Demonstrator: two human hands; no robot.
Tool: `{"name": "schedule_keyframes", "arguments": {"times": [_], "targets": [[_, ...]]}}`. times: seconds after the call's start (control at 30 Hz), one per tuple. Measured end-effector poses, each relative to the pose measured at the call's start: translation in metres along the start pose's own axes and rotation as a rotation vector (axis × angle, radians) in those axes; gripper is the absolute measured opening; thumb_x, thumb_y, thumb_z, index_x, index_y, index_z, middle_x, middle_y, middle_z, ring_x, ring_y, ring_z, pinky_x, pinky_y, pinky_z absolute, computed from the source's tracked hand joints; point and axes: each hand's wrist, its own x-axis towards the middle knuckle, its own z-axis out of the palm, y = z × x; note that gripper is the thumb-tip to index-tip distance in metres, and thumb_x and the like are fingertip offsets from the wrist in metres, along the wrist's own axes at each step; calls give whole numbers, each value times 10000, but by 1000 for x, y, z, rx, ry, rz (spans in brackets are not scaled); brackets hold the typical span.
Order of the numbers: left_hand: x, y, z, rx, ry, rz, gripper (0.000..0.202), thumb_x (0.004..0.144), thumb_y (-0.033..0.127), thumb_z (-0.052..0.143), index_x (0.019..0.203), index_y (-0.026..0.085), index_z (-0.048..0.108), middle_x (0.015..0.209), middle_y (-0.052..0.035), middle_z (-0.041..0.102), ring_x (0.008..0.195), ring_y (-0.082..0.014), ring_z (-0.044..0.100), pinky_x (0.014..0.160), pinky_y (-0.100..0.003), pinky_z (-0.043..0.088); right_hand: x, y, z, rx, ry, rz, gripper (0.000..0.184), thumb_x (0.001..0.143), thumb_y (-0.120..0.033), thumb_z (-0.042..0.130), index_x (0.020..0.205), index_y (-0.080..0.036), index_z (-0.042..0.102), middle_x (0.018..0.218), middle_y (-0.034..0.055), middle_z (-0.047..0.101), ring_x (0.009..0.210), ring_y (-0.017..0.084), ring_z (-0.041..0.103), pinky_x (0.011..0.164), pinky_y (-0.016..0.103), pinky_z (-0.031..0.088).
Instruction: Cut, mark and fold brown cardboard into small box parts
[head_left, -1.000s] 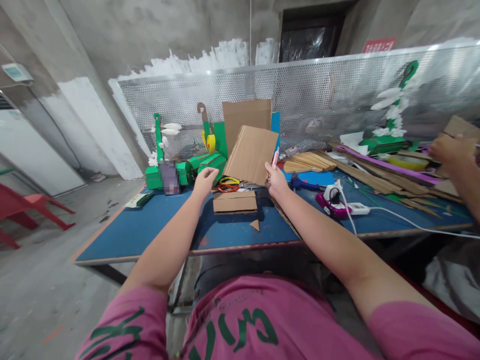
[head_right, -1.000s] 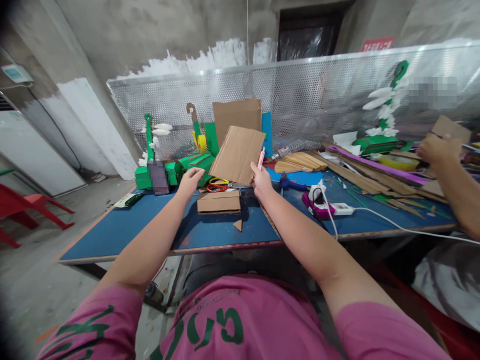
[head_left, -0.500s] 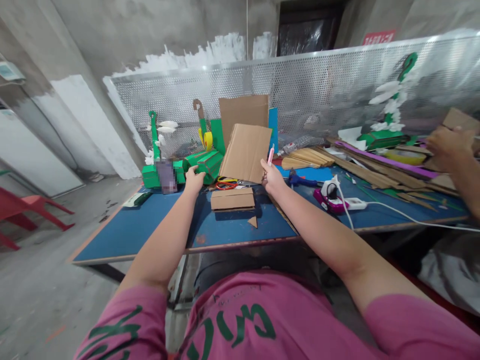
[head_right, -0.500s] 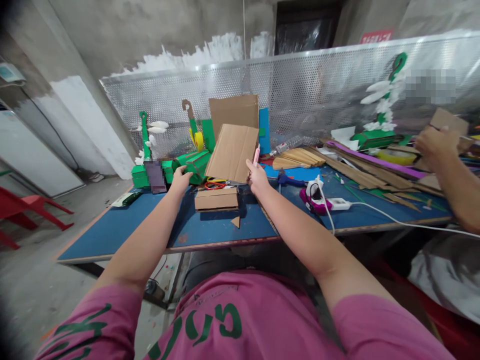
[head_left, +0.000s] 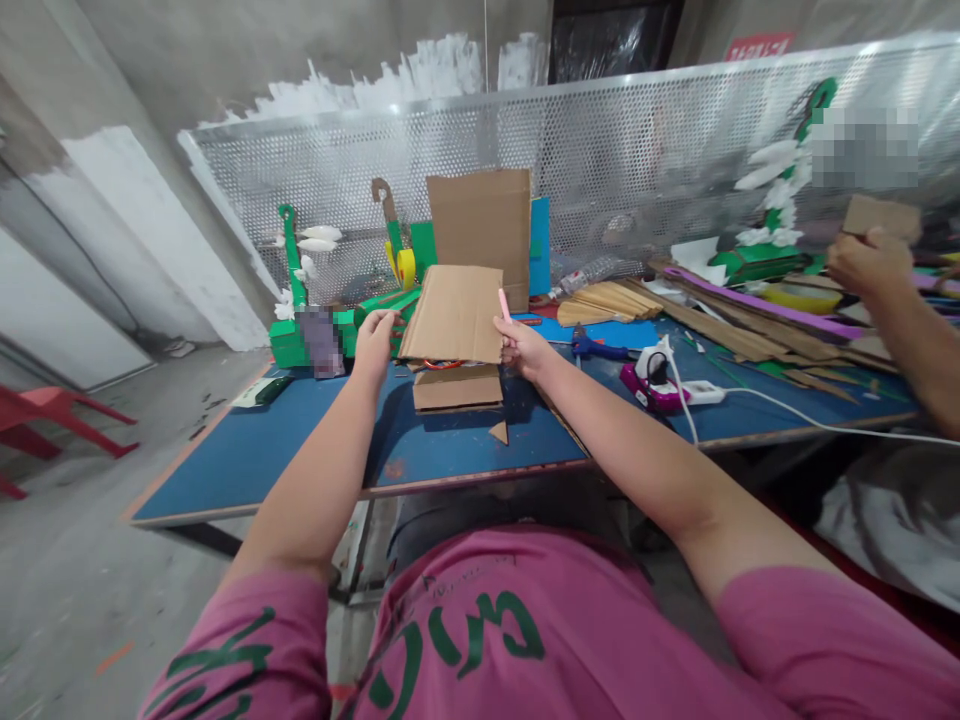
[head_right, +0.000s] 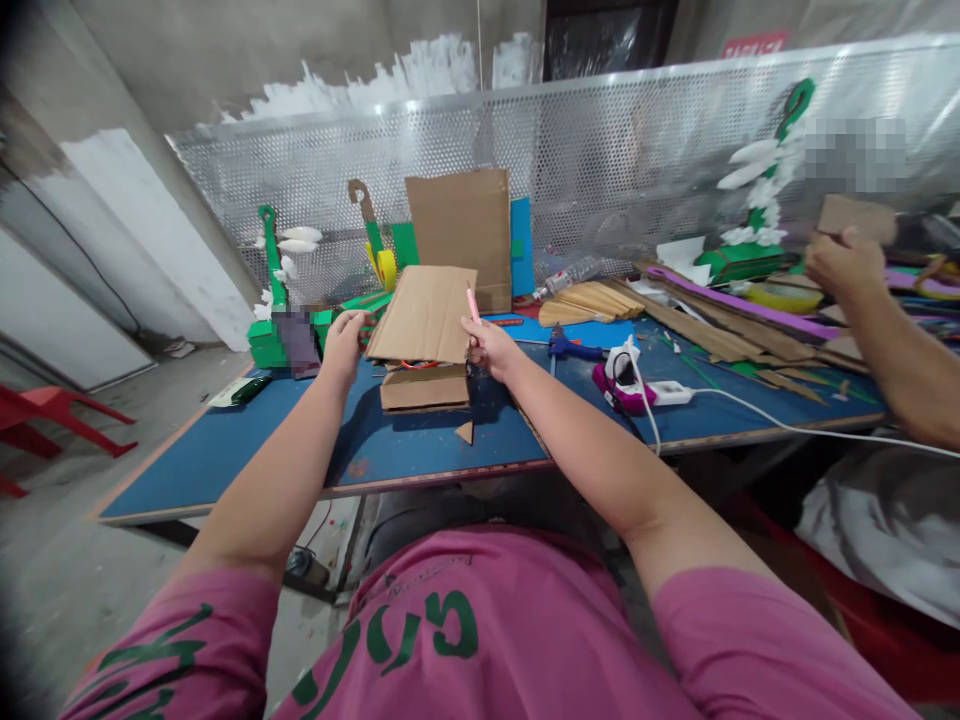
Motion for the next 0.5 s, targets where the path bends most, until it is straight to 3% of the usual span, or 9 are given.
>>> {"name": "schedule_keyframes", "arguments": {"times": [0.1,0.23,0.33,0.4,0.5], "targets": [[-6,3,6,-77,-138,-88,361,926,550,688,1126,250,713,1041,-43,708,691,-146,570,559,-258,362,-1,3,1,-56,-24,12,654,659,-565,1042,806,-238,495,553,-108,473,395,31,264,366,205,206],[-2,-6,7,-47,-108,-189,347,910,513,711,1128,246,682,1050,-46,737,694,-143,574,583,-257,382,3,0,-1,8,91,-33,622,760,-533,990,778,-252,435,501,-117,406,390,53,284,368,203,255],[11,-19,-3,99,31,4,245,916,417,691,1051,213,689,1040,-53,739,850,-173,632,755,-282,500,8,-6,-6,128,227,-32,574,840,-461,949,802,-254,415,490,-134,395,377,47,274,383,188,296],[19,-28,-11,257,114,131,254,892,367,720,1092,213,700,1110,-58,723,980,-204,657,909,-323,541,9,-8,-9,201,258,-15,532,888,-413,915,816,-253,413,488,-137,409,371,45,283,397,182,325],[24,-39,-16,454,174,104,431,858,377,800,1246,236,677,1322,-91,653,1168,-255,663,1094,-405,529,11,-6,-12,255,254,6,469,932,-360,876,827,-250,432,489,-132,439,364,49,306,408,183,340]]}}
